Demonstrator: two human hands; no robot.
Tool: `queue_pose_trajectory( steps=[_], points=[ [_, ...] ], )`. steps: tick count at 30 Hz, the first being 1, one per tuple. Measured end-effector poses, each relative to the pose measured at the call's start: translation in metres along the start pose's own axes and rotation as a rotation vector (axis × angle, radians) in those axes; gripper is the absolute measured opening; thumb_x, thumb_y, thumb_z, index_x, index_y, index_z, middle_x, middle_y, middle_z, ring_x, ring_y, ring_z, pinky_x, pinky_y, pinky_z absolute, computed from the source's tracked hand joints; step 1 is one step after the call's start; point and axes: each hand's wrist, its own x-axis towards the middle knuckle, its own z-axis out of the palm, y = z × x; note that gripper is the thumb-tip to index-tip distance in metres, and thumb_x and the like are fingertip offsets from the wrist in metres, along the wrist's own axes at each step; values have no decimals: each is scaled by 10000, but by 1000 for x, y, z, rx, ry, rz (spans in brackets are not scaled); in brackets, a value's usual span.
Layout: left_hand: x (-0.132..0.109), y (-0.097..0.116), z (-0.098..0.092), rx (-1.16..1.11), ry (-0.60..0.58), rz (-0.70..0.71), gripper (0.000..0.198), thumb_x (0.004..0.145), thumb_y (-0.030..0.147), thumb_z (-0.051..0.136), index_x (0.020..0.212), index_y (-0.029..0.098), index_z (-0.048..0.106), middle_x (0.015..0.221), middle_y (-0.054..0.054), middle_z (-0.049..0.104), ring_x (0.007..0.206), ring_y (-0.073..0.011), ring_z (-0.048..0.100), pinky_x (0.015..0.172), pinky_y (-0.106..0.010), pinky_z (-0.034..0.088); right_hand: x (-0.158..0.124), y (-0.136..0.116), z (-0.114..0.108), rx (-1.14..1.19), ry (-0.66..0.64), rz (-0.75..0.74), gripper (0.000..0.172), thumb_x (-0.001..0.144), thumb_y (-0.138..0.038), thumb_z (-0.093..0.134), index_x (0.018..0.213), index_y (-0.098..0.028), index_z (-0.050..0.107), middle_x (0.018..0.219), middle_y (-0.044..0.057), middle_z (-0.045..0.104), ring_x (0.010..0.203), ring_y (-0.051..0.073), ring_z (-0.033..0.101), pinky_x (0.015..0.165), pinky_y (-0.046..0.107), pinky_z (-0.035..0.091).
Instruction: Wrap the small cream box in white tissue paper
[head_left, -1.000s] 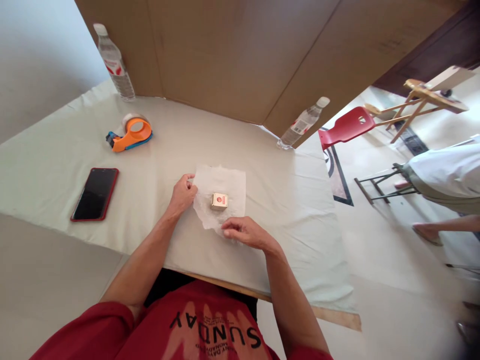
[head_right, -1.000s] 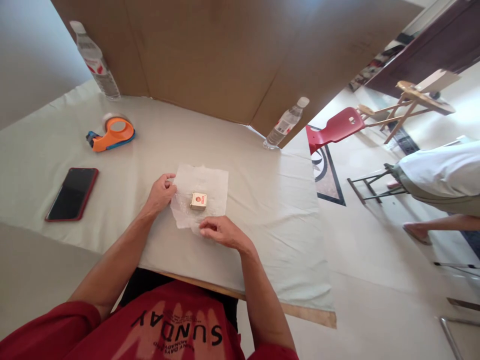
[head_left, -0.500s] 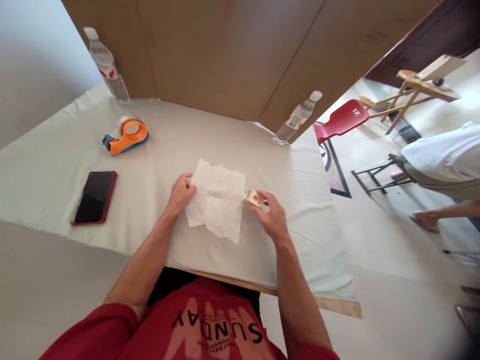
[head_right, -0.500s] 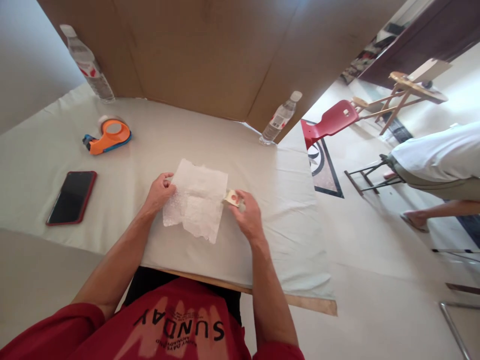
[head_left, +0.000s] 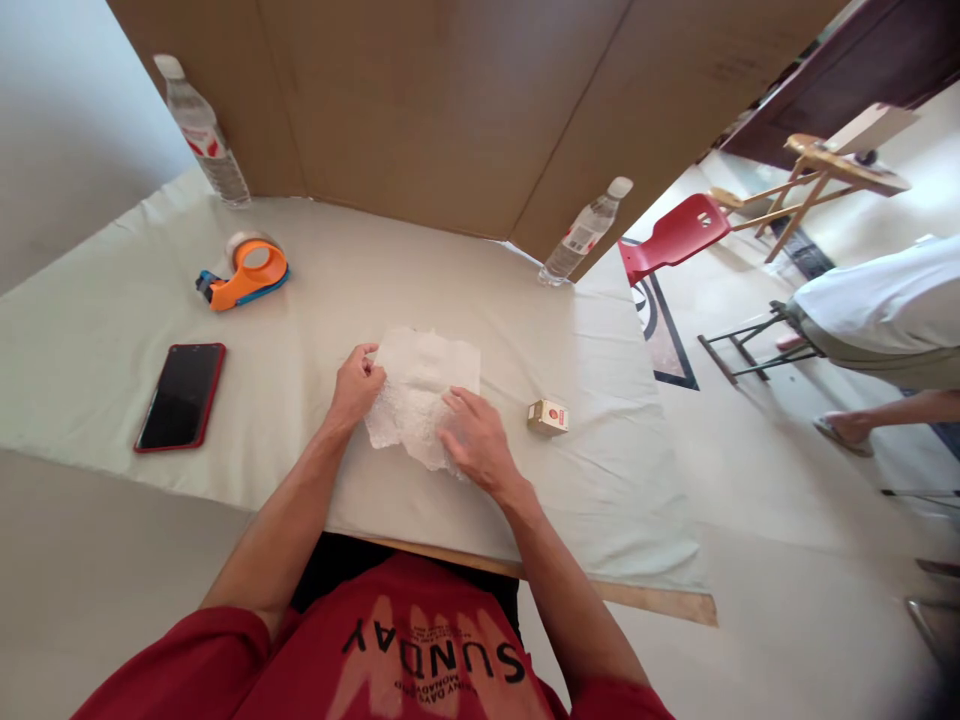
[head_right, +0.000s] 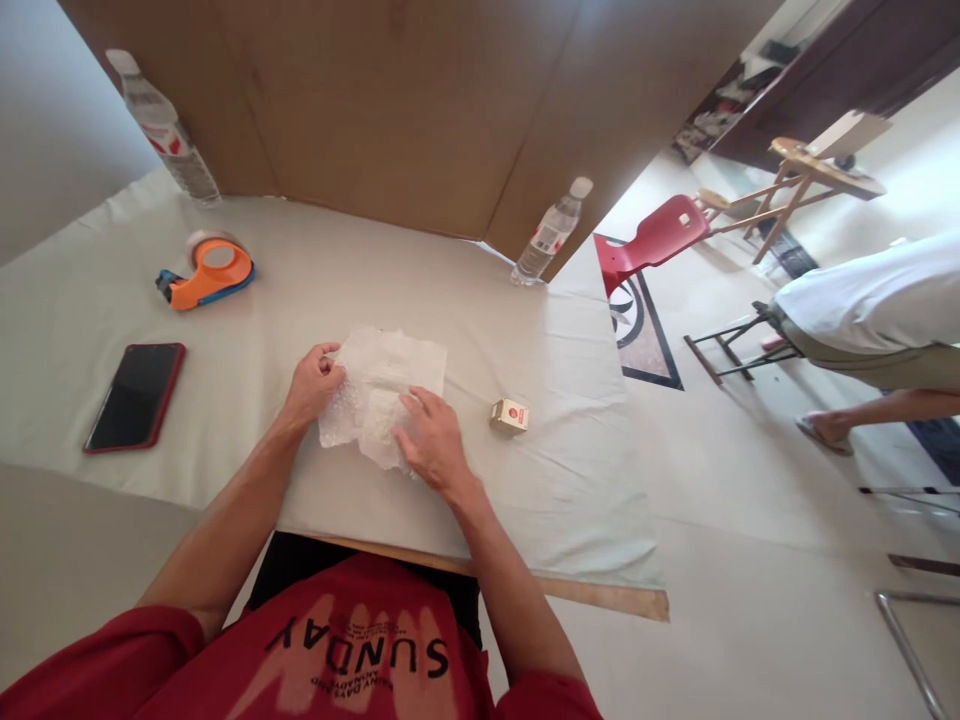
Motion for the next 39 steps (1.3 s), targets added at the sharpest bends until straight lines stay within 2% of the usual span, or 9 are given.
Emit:
queue_pose_trajectory(
  steps=[3,10,16,19,22,26,31,35,39],
  points=[
    [2,-3,1,124,85,106,432,790,162,516,1214,157,598,807,-6,631,682,-148,598,736,-292,498,15,-4,21,-49,-176,59,490,875,-305,642,1346,-180,594,1479,177,539,1358,342,506,1105,533,432],
    [2,2,-5,329,277,320,365,798,143,532,1144,156,646,1045,-96,657,893,-201,633,826,-340,538,24,13,19,-32,-175,33,507,834,-331,681,1321,-207,613,1477,156,547,1370,347,496,1101,536,421],
    [-25,26,-21,544,-160,560,313,853,215,584,1145,173,689,1135,-104,712,1102,-281,610,997,-451,498,7,28,-25,-95,96,49,362,889,-330,611,1237,-234,646,1393,128,623,1331,312,541,1108,532,410],
    [-36,28,-21,657,-395,628,326,846,231,627,1161,181,692,1227,-115,688,1203,-298,579,1058,-469,462,-13,56,-56,-218,175,206,499,828,-263,627,1323,-208,591,1437,155,582,1332,354,530,1074,572,428],
    [-41,19,-16,743,-509,601,362,810,247,677,1167,188,690,1307,-131,648,1274,-325,548,1077,-490,450,-33,86,-73,-283,82,385,554,758,-229,643,1309,-193,592,1371,177,624,1243,402,584,990,620,472],
    [-45,7,-15,780,-503,576,398,790,264,702,1181,194,674,1417,-141,574,1349,-333,499,1124,-498,413,-41,91,-78,-136,109,355,413,781,-230,624,1191,-187,637,1190,153,702,1105,332,659,969,544,520],
    [-46,5,-15,771,-482,565,440,785,273,709,1214,195,648,1423,-144,571,1349,-335,501,1139,-499,397,-10,27,-63,142,239,69,420,850,-301,656,1259,-222,602,1239,114,680,1120,265,648,971,447,536],
    [-47,5,-10,723,-416,534,631,769,280,729,1364,195,536,1398,-155,587,1325,-342,524,1122,-511,408,33,-9,-24,166,116,-97,432,833,-213,642,1263,-232,608,1275,104,673,1194,271,608,1060,454,481],
    [-51,0,-11,622,-369,498,820,757,268,742,1487,165,384,1454,-191,532,1350,-346,504,1134,-511,399,61,-3,19,112,-71,-32,503,775,-111,588,1271,-184,616,1292,134,657,1209,290,594,1081,475,461]
  ],
)
